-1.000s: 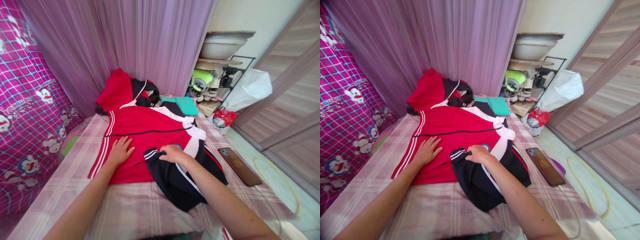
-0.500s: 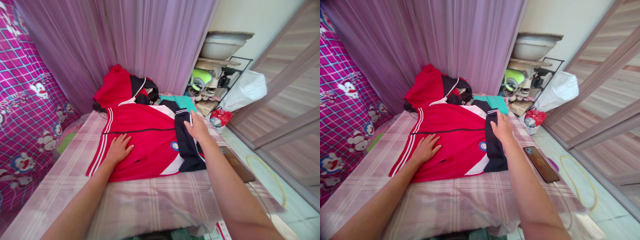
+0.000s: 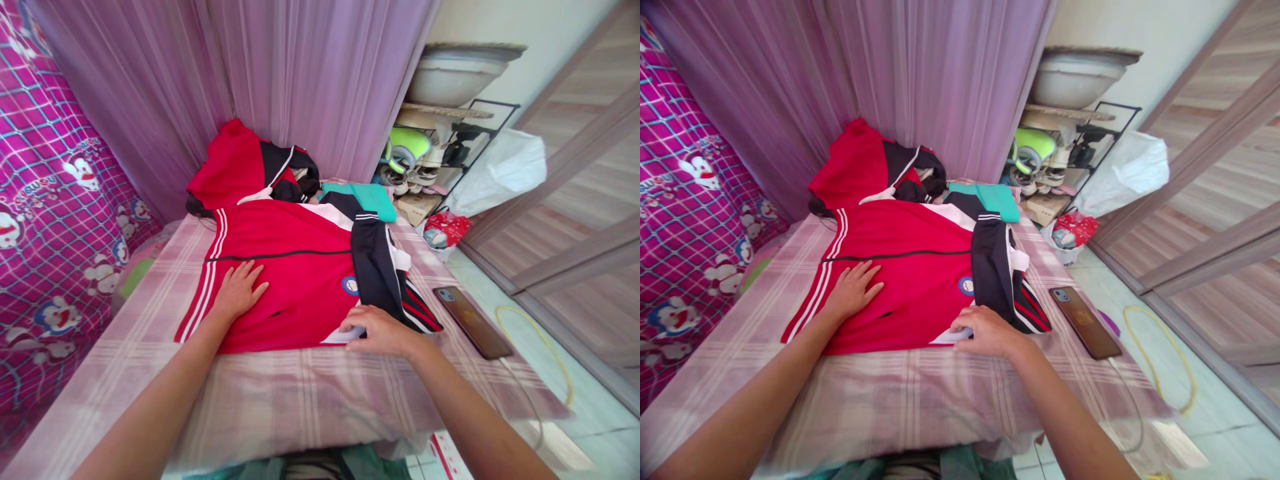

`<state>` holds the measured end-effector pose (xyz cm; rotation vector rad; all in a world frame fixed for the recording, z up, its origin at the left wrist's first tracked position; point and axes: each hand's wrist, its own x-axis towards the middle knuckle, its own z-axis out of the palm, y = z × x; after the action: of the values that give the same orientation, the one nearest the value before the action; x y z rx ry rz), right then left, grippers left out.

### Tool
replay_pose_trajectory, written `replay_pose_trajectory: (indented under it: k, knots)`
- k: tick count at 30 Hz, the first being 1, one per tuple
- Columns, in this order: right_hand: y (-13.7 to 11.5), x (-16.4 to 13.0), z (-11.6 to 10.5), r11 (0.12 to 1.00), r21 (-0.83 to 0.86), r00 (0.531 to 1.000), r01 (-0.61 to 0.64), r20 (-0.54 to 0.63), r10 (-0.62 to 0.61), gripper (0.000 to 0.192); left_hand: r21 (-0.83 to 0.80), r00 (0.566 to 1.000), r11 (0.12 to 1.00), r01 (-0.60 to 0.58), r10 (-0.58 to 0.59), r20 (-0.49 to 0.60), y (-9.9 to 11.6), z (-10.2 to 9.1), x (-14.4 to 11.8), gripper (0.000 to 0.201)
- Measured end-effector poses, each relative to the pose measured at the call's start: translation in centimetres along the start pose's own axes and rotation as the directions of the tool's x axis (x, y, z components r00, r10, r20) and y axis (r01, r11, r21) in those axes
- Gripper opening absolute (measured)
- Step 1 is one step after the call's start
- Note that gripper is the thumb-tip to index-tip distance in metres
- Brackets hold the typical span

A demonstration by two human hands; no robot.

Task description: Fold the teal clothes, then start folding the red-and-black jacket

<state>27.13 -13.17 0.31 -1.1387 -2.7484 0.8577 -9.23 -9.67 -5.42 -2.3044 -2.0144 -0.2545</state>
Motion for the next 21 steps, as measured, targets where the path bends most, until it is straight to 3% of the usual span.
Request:
replay_pose_trajectory:
  k: [4, 9, 14, 17, 21]
  knots:
    - [0.2, -1.7, 0.1, 1.000, -0.017, 1.000, -0.022, 0.022, 0.022, 0.011, -0.011, 1.000, 1.000, -0.004, 0.004, -0.012, -0.2, 0.1, 0.0, 0.058]
    - [0.7, -2.0, 0.1, 0.997, 0.067, 0.996, 0.030, 0.080, -0.035, 0.013, -0.008, 1.000, 1.000, -0.007, 0.007, -0.009, -0.4, 0.3, 0.1, 0.056]
    - [0.1, -1.5, -0.4, 0.990, -0.131, 0.992, -0.057, 0.103, 0.071, 0.028, 0.002, 1.000, 1.000, 0.003, -0.003, -0.017, -0.2, 0.2, 0.0, 0.056]
    - [-0.6, -0.4, -0.6, 0.953, -0.243, 0.983, -0.182, -0.021, 0.182, 0.030, 0.016, 0.999, 1.000, 0.005, -0.005, -0.052, -0.2, 0.0, -0.4, 0.057]
    - [-1.4, 3.3, 0.0, 0.965, -0.170, 0.939, -0.201, -0.314, 0.141, 0.035, 0.043, 0.996, 0.999, 0.020, -0.017, -0.088, -0.2, -0.2, -1.2, 0.055]
